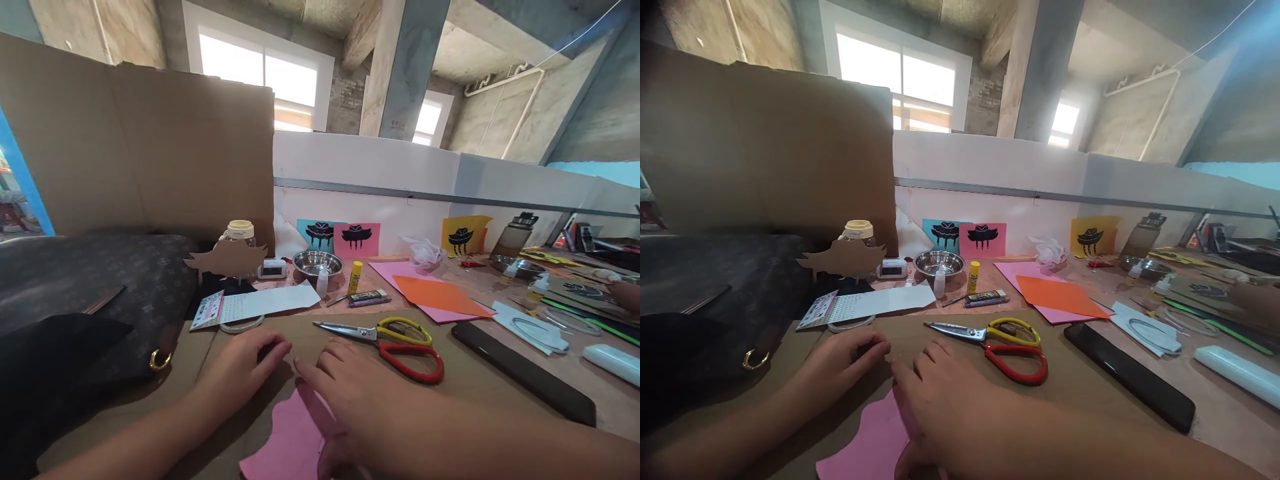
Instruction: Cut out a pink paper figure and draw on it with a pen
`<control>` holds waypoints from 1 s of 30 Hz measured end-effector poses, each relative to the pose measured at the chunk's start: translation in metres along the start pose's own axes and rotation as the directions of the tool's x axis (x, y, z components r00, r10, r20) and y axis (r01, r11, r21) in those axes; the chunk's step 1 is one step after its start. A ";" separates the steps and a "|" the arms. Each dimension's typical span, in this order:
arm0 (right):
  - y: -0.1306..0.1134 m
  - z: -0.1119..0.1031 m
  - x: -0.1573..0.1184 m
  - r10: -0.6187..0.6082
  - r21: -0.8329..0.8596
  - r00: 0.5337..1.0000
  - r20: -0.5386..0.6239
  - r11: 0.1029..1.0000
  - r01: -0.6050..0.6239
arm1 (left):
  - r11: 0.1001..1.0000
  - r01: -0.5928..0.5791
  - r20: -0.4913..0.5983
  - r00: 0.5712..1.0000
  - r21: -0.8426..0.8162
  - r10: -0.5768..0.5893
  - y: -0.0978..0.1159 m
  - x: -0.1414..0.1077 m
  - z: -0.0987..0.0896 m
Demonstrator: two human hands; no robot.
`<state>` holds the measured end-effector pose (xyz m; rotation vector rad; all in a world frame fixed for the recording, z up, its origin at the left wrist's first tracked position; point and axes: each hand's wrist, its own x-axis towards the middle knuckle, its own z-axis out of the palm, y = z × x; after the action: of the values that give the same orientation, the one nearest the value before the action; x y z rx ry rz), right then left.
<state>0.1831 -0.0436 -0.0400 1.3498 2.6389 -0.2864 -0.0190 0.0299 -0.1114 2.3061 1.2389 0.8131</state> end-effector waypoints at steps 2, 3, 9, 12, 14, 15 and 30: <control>0.000 0.000 0.001 0.014 0.022 1.000 0.024 1.000 -0.014 | 1.000 0.000 -0.010 1.000 -0.008 0.000 -0.002 0.000 0.001; -0.001 0.000 0.001 0.022 0.037 0.999 0.035 0.999 -0.024 | 1.000 0.001 -0.014 1.000 -0.009 -0.001 -0.002 0.000 0.001; -0.007 -0.004 0.000 0.065 0.021 0.995 0.075 0.998 -0.067 | 0.999 -0.021 -0.022 1.000 0.024 0.021 -0.001 0.002 0.000; -0.003 0.000 0.000 0.060 0.000 0.998 0.019 0.998 -0.060 | 0.999 -0.038 -0.037 0.999 0.023 0.038 -0.001 0.001 -0.001; 0.002 0.006 0.001 0.037 0.006 0.998 -0.046 0.999 -0.037 | 0.999 -0.048 -0.053 0.997 0.010 0.048 -0.002 0.001 -0.001; 0.005 0.009 0.002 0.030 0.017 0.997 -0.074 0.999 -0.029 | 0.999 -0.054 -0.061 0.997 -0.009 0.053 -0.003 0.001 0.000; 0.042 0.020 -0.003 0.302 0.715 0.903 -0.306 0.699 0.008 | 0.966 0.118 -0.011 0.992 -0.229 -0.124 0.003 0.004 -0.006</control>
<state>0.2202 -0.0264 -0.0626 2.0271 2.8256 -1.2332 -0.0195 0.0321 -0.1035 2.0243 1.2150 0.8937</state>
